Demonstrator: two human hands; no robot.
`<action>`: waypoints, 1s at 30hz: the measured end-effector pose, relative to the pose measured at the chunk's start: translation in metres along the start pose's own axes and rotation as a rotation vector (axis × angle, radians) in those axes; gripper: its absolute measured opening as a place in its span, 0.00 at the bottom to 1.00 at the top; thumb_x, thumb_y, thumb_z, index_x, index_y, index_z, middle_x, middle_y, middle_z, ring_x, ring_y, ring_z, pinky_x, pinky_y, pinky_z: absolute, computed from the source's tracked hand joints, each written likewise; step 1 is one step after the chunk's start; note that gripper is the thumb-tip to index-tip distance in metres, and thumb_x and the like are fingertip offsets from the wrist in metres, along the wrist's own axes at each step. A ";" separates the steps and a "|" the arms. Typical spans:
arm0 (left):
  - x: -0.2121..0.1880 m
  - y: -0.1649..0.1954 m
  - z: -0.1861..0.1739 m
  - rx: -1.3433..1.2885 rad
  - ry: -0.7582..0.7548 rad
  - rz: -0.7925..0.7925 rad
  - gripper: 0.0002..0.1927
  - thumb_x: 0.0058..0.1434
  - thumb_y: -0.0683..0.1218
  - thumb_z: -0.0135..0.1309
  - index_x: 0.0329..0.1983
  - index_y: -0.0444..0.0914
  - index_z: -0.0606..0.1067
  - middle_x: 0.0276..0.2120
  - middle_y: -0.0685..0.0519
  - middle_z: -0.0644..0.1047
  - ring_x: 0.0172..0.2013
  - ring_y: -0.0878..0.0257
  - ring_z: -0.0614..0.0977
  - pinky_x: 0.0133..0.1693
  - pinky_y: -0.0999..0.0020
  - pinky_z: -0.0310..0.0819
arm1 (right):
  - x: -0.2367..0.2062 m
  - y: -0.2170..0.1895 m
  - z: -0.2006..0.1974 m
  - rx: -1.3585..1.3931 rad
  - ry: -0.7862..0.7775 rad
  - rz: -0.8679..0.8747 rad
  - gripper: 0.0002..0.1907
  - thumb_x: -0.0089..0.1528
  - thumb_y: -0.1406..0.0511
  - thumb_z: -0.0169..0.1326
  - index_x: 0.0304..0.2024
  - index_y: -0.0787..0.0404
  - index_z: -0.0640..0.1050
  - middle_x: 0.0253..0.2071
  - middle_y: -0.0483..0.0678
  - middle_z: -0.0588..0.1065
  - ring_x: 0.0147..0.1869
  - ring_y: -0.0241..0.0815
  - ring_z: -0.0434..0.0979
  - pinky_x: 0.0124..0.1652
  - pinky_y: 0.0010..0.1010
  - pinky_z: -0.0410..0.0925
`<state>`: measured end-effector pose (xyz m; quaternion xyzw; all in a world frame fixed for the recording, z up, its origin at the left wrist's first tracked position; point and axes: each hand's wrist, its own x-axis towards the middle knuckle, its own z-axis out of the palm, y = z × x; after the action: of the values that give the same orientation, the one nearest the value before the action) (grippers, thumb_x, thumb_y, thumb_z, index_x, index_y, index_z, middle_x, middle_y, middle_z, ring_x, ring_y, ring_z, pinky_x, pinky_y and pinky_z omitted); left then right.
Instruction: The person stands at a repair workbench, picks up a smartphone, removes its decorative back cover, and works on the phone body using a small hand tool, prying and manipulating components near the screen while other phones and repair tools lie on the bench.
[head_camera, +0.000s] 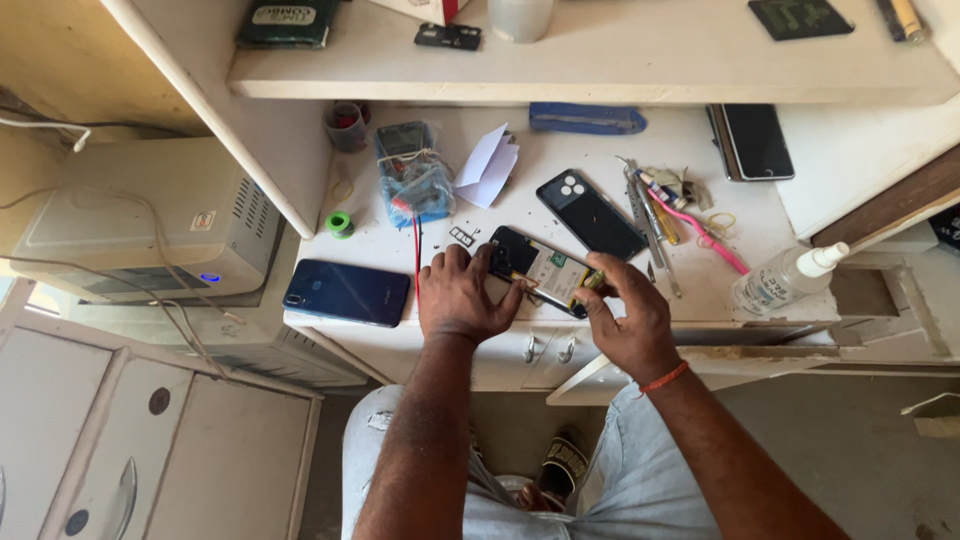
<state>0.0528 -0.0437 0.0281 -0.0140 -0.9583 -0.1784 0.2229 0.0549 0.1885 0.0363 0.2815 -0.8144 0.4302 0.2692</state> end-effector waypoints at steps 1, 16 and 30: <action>0.000 0.000 0.000 -0.001 -0.005 -0.004 0.35 0.50 0.69 0.59 0.56 0.45 0.78 0.40 0.48 0.74 0.44 0.50 0.77 0.44 0.50 0.67 | 0.000 0.000 0.000 0.024 0.003 0.008 0.23 0.63 0.70 0.63 0.60 0.63 0.73 0.49 0.54 0.78 0.45 0.42 0.82 0.46 0.31 0.76; 0.003 0.004 0.004 0.017 -0.033 -0.003 0.37 0.51 0.69 0.58 0.57 0.44 0.77 0.41 0.48 0.74 0.44 0.50 0.76 0.45 0.51 0.67 | -0.003 0.005 -0.009 0.049 0.004 -0.043 0.23 0.61 0.74 0.62 0.58 0.62 0.74 0.47 0.53 0.79 0.43 0.43 0.83 0.44 0.31 0.76; 0.001 0.006 0.004 0.022 -0.035 -0.006 0.37 0.51 0.69 0.58 0.57 0.43 0.77 0.41 0.47 0.74 0.44 0.50 0.76 0.46 0.52 0.67 | 0.020 -0.004 -0.021 0.063 -0.091 -0.046 0.24 0.60 0.72 0.63 0.59 0.61 0.75 0.47 0.55 0.79 0.41 0.42 0.79 0.43 0.29 0.73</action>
<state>0.0507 -0.0363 0.0275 -0.0115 -0.9640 -0.1683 0.2057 0.0479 0.1993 0.0625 0.3277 -0.8051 0.4363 0.2325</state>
